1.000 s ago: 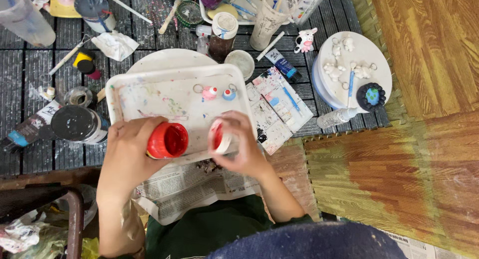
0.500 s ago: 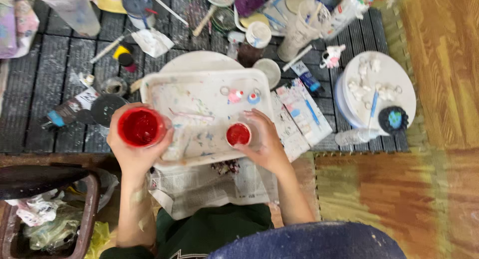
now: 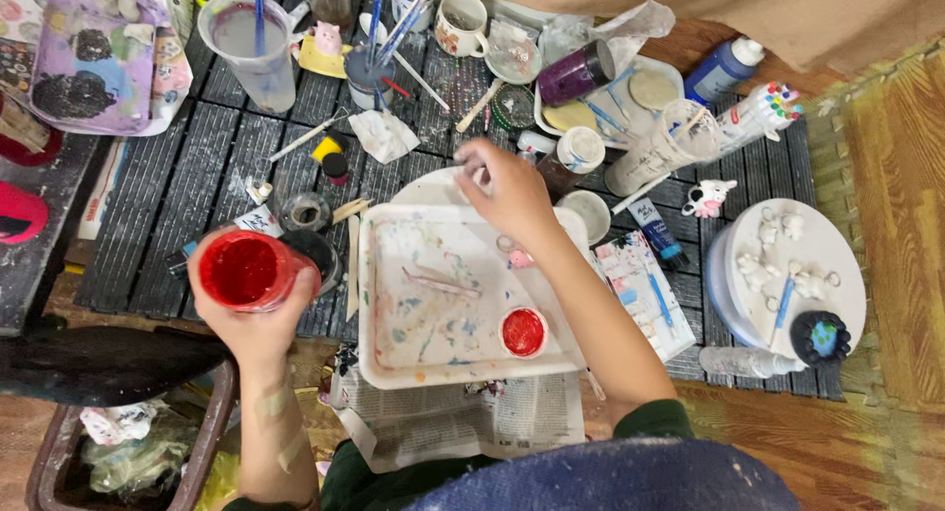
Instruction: The person pours red paint into a tray, then uses a red-handled brush to paint the eyes of a small blue figurine. They wipe the brush on a paper towel, close the paint container, and continue painting the figurine with a blue-handled brush.
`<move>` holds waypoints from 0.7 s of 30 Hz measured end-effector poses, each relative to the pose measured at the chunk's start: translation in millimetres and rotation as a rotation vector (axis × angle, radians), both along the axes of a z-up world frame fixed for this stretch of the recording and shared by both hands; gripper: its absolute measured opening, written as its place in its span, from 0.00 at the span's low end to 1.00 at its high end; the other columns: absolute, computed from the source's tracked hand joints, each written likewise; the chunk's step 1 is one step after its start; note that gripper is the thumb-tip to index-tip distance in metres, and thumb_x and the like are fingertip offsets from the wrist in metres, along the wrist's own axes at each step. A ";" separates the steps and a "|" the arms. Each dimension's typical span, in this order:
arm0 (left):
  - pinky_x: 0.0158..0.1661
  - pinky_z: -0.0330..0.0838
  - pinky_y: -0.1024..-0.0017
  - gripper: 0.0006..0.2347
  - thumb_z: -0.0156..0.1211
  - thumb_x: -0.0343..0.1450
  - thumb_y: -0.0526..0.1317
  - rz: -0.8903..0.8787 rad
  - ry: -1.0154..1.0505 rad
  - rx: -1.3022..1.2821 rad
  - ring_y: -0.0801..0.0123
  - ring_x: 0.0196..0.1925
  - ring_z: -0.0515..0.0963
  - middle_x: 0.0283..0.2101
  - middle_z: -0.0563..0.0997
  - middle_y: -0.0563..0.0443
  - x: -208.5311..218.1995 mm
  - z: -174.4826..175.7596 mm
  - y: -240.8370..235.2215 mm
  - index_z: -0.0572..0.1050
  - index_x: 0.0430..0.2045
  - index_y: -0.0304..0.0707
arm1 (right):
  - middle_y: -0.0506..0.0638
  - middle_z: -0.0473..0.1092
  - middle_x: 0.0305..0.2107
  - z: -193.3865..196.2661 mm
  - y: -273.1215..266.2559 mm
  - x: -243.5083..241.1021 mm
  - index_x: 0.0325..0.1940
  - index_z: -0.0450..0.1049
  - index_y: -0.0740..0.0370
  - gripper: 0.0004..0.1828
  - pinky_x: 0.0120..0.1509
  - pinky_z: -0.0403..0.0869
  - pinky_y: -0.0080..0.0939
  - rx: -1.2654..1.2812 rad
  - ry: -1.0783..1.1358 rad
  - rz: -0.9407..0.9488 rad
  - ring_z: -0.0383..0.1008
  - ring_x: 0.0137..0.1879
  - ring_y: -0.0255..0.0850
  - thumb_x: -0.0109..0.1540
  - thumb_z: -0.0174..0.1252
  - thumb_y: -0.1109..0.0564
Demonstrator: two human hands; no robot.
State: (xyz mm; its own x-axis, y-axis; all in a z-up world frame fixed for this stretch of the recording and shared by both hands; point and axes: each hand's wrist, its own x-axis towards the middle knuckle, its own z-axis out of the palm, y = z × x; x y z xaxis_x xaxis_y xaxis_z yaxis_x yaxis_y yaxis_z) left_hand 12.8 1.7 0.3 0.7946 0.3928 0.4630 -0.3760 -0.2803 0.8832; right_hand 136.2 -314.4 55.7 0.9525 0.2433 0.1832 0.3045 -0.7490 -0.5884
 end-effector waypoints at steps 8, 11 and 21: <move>0.61 0.74 0.69 0.33 0.81 0.60 0.35 0.023 0.040 -0.006 0.68 0.53 0.79 0.53 0.78 0.47 11.9 -2.4 -6.9 0.67 0.59 0.30 | 0.50 0.74 0.41 -49.7 48.1 108.7 0.65 0.64 0.50 0.34 0.46 0.75 0.51 -0.033 -0.194 -0.009 0.78 0.45 0.50 0.57 0.68 0.56; 0.60 0.74 0.68 0.33 0.81 0.59 0.36 0.037 0.074 0.018 0.67 0.53 0.80 0.52 0.79 0.47 12.2 4.0 -8.2 0.68 0.57 0.30 | 0.55 0.69 0.44 -46.4 57.4 124.0 0.60 0.69 0.48 0.32 0.48 0.75 0.52 -0.137 -0.429 0.095 0.75 0.48 0.54 0.52 0.70 0.56; 0.57 0.75 0.68 0.30 0.80 0.59 0.37 0.021 0.070 0.049 0.64 0.53 0.80 0.51 0.78 0.46 20.0 15.5 -8.7 0.70 0.53 0.31 | 0.48 0.73 0.44 -53.0 75.1 156.3 0.50 0.77 0.50 0.11 0.54 0.77 0.46 0.017 -0.251 0.014 0.78 0.48 0.46 0.66 0.65 0.62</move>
